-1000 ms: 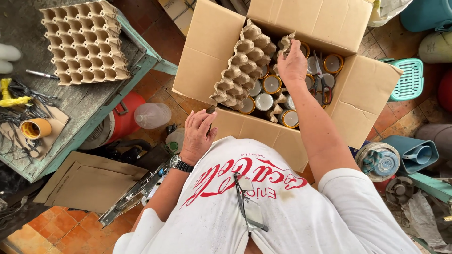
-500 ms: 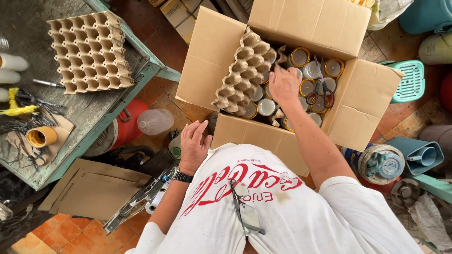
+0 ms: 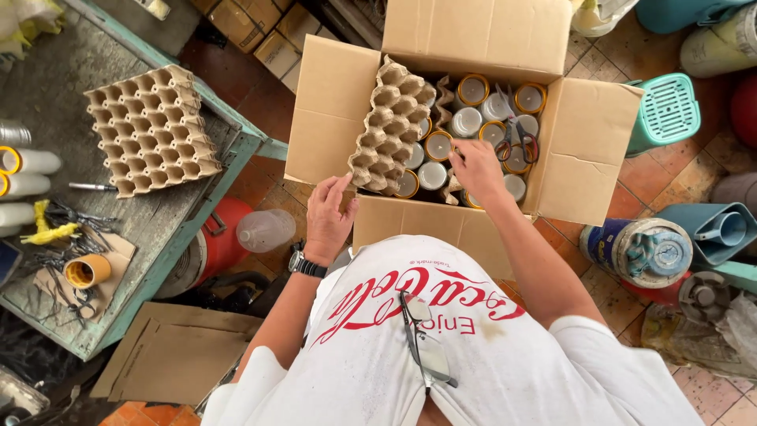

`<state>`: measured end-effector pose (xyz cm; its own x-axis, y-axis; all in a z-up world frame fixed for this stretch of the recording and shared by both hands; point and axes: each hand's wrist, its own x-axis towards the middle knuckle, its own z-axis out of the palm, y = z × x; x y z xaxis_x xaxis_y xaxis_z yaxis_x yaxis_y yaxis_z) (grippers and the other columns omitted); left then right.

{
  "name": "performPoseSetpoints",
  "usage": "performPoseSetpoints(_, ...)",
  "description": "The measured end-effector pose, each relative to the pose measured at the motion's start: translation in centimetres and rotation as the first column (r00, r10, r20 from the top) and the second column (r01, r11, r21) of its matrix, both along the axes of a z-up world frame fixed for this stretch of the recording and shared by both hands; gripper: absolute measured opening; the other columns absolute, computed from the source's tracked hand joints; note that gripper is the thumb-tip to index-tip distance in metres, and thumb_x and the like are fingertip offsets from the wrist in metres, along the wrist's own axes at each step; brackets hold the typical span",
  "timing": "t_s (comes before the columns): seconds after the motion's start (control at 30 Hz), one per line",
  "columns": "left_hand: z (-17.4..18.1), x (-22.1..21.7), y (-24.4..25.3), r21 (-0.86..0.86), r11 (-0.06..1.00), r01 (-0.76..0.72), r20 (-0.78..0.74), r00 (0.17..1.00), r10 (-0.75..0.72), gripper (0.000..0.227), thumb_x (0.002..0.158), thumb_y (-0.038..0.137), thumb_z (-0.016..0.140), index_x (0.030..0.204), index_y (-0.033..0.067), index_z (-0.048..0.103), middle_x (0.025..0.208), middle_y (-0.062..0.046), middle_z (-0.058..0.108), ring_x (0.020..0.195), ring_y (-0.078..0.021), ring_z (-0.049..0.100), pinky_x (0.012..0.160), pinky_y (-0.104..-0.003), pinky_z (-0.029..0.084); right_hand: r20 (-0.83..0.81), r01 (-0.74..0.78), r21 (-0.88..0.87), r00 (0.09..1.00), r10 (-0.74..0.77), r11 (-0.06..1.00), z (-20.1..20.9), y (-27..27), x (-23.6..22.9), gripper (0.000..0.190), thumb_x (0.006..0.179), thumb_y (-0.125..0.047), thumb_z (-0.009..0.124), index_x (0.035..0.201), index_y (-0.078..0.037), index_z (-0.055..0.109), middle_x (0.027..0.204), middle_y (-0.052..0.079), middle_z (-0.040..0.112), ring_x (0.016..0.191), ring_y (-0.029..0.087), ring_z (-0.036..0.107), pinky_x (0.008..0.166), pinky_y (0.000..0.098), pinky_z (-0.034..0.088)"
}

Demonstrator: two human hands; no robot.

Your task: Cutting cardboard egg cartons with scissors and placing the pieces into a box as packing material.

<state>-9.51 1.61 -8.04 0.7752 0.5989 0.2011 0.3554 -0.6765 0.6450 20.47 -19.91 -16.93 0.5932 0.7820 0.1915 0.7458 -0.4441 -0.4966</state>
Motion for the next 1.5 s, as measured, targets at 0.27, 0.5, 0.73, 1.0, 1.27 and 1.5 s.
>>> performPoseSetpoints(0.27,-1.0,5.7,2.7,-0.088,0.995,0.037,-0.233,0.971,-0.057,0.063,0.095,0.033,0.068,0.15,0.0116,0.047,0.132,-0.016,0.055,0.12,-0.04,0.06,0.093,-0.056,0.05,0.151,0.193,0.059,0.968,-0.2,0.979,1.3,-10.5,-2.6,0.034,0.086,-0.018,0.08,0.119,-0.013,0.076,0.119,0.012,0.068,0.119,0.031,0.062,0.105,0.0399,0.049)
performPoseSetpoints(0.5,-3.8,10.1,3.5,-0.044,0.997,-0.059,-0.575,0.818,0.023,0.067,0.095,0.054,0.063,0.15,0.0214,0.042,0.132,-0.007,0.058,0.124,-0.0322,0.056,0.097,-0.055,0.047,0.031,0.354,-0.175,0.935,-0.354,0.919,2.2,-9.2,0.6,0.057,0.092,-0.021,0.077,0.144,-0.005,0.059,0.147,0.034,0.045,0.135,0.051,0.046,0.11,0.0572,0.043)
performPoseSetpoints(0.73,-3.0,9.8,3.9,-0.06,0.992,-0.108,-0.456,0.887,0.069,0.041,0.1,0.035,0.061,0.138,0.025,0.053,0.12,-0.007,0.062,0.116,-0.0343,0.059,0.096,-0.052,0.051,0.014,0.303,-0.506,0.939,-0.344,0.807,-1.8,-6.3,4.6,0.052,0.093,-0.037,0.074,0.128,-0.006,0.053,0.147,0.033,0.043,0.138,0.047,0.041,0.104,0.055,0.048)
performPoseSetpoints(1.0,-2.7,9.6,4.0,-0.24,0.945,-0.222,-0.329,0.935,0.136,0.035,0.102,0.034,0.052,0.134,0.0219,0.058,0.12,-0.013,0.067,0.116,-0.0368,0.064,0.099,-0.051,0.05,0.058,0.347,-0.594,0.918,-0.392,0.726,-1.9,-5.0,5.1,0.061,0.087,-0.055,0.073,0.121,-0.013,0.046,0.116,0.02,0.068,0.113,0.042,0.056,0.087,0.0545,0.053)
performPoseSetpoints(1.27,-7.9,10.5,-0.5,-0.153,0.978,-0.145,-0.456,0.888,0.06,0.057,0.098,0.029,0.054,0.151,0.0126,0.04,0.132,-0.017,0.059,0.118,-0.0385,0.064,0.096,-0.05,0.055,-0.176,0.448,-0.403,0.818,-0.548,0.798,2.6,-4.2,4.6,0.045,0.095,-0.048,0.058,0.124,-0.015,0.05,0.106,0.019,0.07,0.106,0.039,0.059,0.085,0.0527,0.053)
performPoseSetpoints(1.5,-4.4,10.4,-3.6,0.352,0.909,0.222,-0.362,0.928,-0.087,0.061,0.086,0.035,0.076,0.142,0.0196,0.058,0.143,-0.007,0.046,0.133,-0.0321,0.042,0.103,-0.049,0.041,-0.955,0.823,-0.023,0.151,-0.257,0.568,6.7,-7.6,3.5,0.033,0.09,-0.05,0.05,0.087,-0.019,0.061,0.065,-0.001,0.049,0.069,0.013,0.061,0.064,0.0325,0.065)
